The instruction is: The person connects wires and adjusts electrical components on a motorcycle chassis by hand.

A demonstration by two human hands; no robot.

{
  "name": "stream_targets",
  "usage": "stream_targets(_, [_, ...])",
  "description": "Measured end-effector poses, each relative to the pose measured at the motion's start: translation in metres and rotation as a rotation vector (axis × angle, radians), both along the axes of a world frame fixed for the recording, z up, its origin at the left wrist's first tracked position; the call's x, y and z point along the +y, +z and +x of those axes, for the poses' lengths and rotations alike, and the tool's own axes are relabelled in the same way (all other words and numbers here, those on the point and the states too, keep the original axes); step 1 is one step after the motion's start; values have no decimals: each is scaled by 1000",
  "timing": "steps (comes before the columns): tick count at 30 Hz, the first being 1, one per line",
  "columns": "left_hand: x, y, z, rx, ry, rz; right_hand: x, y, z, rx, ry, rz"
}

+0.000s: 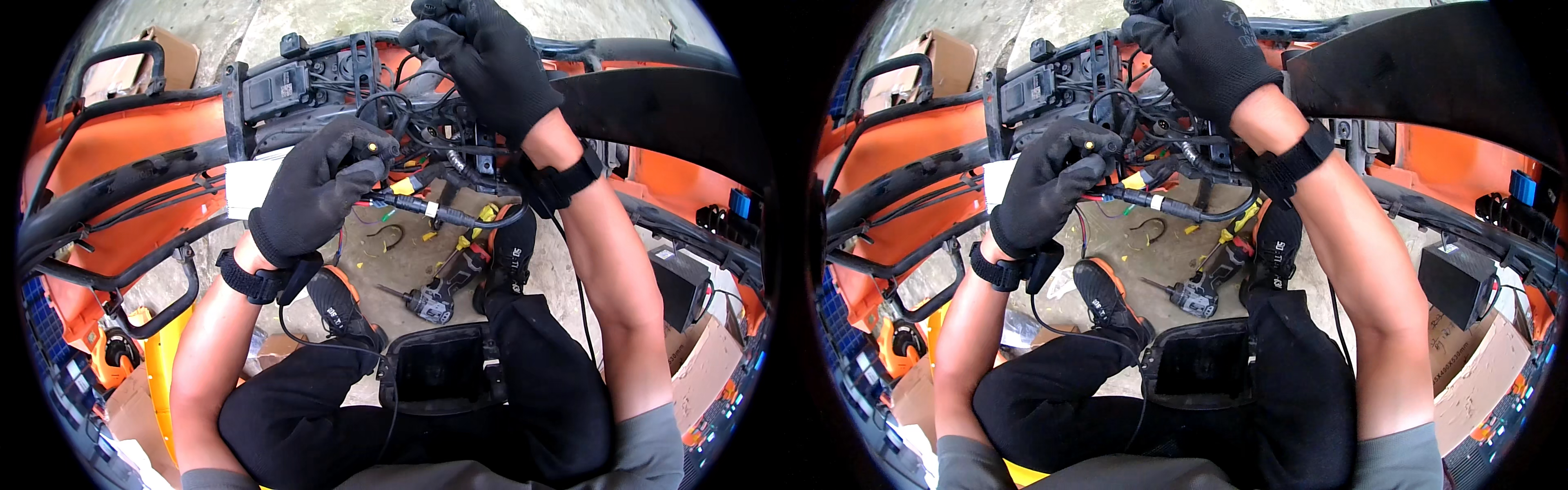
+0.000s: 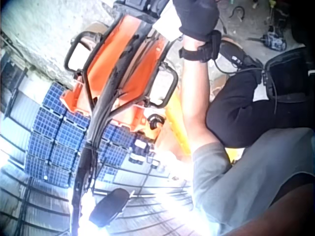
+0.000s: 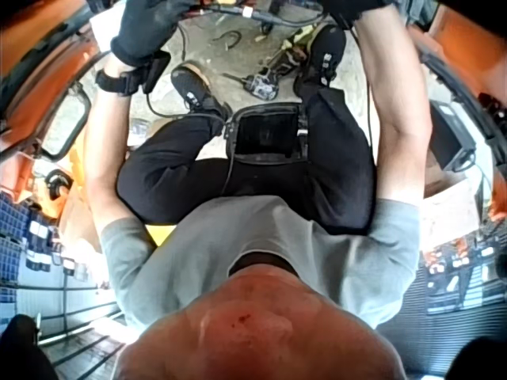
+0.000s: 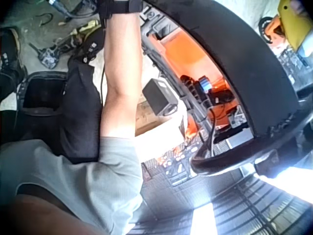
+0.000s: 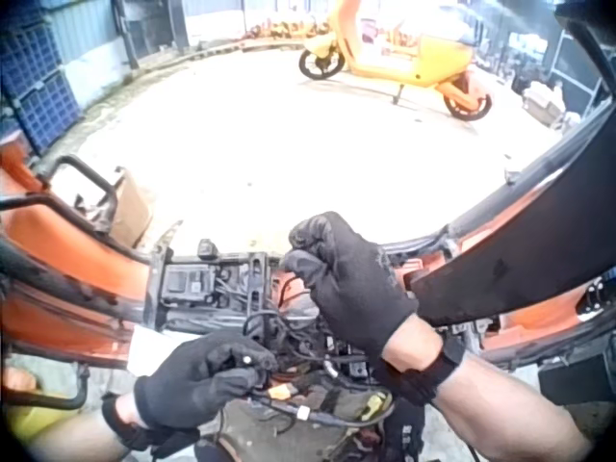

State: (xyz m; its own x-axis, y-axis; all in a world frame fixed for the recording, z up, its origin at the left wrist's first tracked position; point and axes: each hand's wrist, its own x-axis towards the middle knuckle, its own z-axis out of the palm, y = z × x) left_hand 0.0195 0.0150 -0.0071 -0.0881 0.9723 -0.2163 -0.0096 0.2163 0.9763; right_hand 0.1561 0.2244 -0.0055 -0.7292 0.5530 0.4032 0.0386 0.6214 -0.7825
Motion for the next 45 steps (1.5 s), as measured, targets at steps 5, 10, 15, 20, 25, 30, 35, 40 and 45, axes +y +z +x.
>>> stream_targets(5, [-1,-4,-2,33,-15,50,-7,12,-4,46,118,-647])
stream_targets(10, [1,-3,1,33,-16,67,4,-3,5,46,175,-696])
stream_targets(15, [-1,0,1,5,-1,-2,2,-1,25,-167,182,-199])
stream_targets(20, [0,0,-2,76,-38,-10,-3,1,28,-135,155,18])
stream_targets(25, [0,-1,0,103,-12,39,-5,5,25,-193,139,296])
stream_targets(30, [2,-6,3,226,36,100,-13,7,19,-134,170,370])
stream_targets(35, [6,-4,3,298,1,121,-4,11,14,-205,260,-53])
stream_targets(40, [4,-6,2,321,-9,92,0,16,14,-276,371,-240])
stream_targets(45, [5,2,-1,291,-65,-19,-6,13,14,-146,245,-126])
